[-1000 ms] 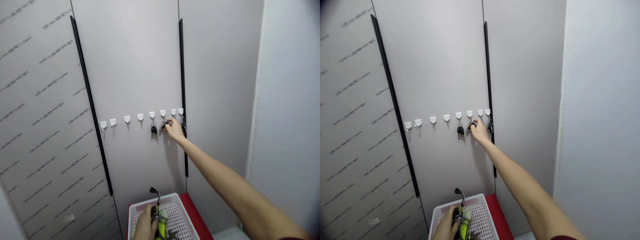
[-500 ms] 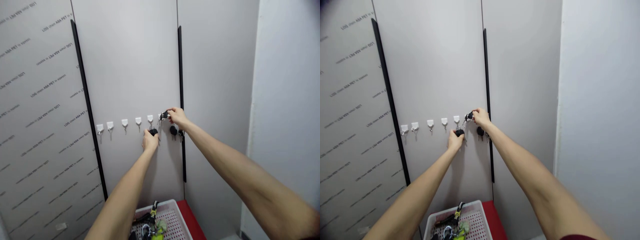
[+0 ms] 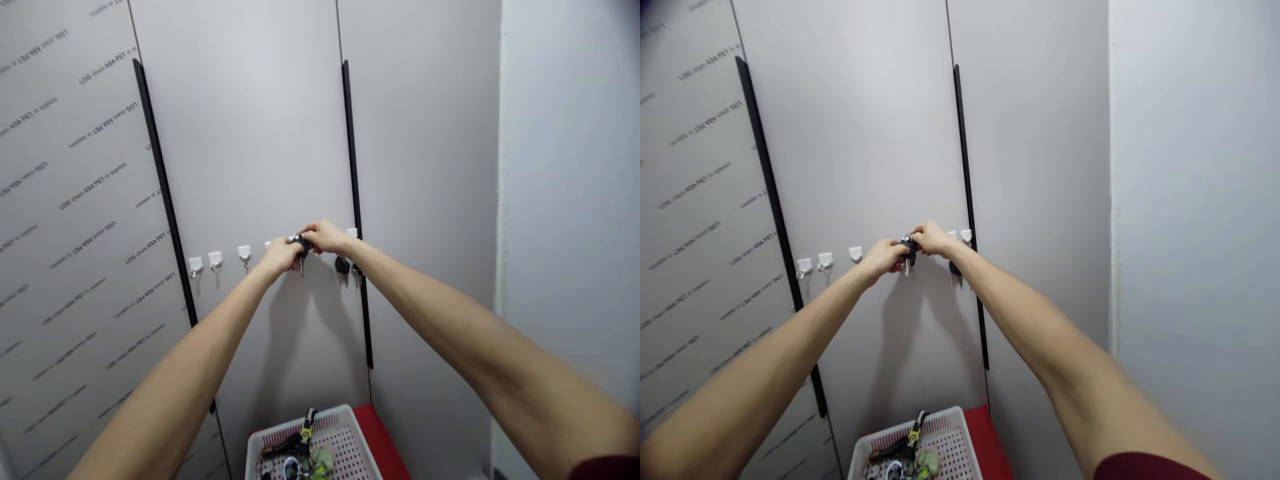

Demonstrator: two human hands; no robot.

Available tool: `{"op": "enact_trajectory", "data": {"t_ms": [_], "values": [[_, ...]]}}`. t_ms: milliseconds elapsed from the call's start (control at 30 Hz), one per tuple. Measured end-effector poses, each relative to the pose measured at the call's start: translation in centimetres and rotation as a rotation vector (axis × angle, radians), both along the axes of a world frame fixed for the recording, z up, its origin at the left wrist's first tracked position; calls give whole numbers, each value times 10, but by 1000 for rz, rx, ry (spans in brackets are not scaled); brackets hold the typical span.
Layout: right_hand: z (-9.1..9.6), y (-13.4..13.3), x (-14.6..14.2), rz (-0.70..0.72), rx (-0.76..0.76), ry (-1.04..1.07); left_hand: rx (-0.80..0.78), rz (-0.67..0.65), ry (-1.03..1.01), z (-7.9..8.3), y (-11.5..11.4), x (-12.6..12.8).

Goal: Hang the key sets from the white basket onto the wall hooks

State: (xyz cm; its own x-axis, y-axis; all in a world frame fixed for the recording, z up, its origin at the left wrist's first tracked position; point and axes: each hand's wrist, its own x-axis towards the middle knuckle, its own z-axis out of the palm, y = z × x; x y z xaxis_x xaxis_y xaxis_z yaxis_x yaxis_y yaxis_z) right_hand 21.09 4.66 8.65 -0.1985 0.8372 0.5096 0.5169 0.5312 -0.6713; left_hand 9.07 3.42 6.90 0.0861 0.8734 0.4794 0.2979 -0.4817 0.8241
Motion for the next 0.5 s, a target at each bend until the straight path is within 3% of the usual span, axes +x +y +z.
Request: {"op": "enact_trajectory", "data": {"t_ms": [100,233,300,333,400,500], "values": [[-49,-14,-2,76,-71,-135,-117,-120,135,-52,-17,-9],[-157,-35,-8,170,-206,-196,-311,-267,413,-149,-41,-27],[-196,-40,-8,190,-363,-243,-340,-259,559,-184,-49,-33],[-205,-41,-5,172,-380,-243,-348,-251,620,-194,-52,-36],[-199,-36,9,46,-262,-179,-352,-233,686,-197,-52,-37],[-152,-22,39,-379,135,71,-315,-233,618,-174,-42,-29]]}}
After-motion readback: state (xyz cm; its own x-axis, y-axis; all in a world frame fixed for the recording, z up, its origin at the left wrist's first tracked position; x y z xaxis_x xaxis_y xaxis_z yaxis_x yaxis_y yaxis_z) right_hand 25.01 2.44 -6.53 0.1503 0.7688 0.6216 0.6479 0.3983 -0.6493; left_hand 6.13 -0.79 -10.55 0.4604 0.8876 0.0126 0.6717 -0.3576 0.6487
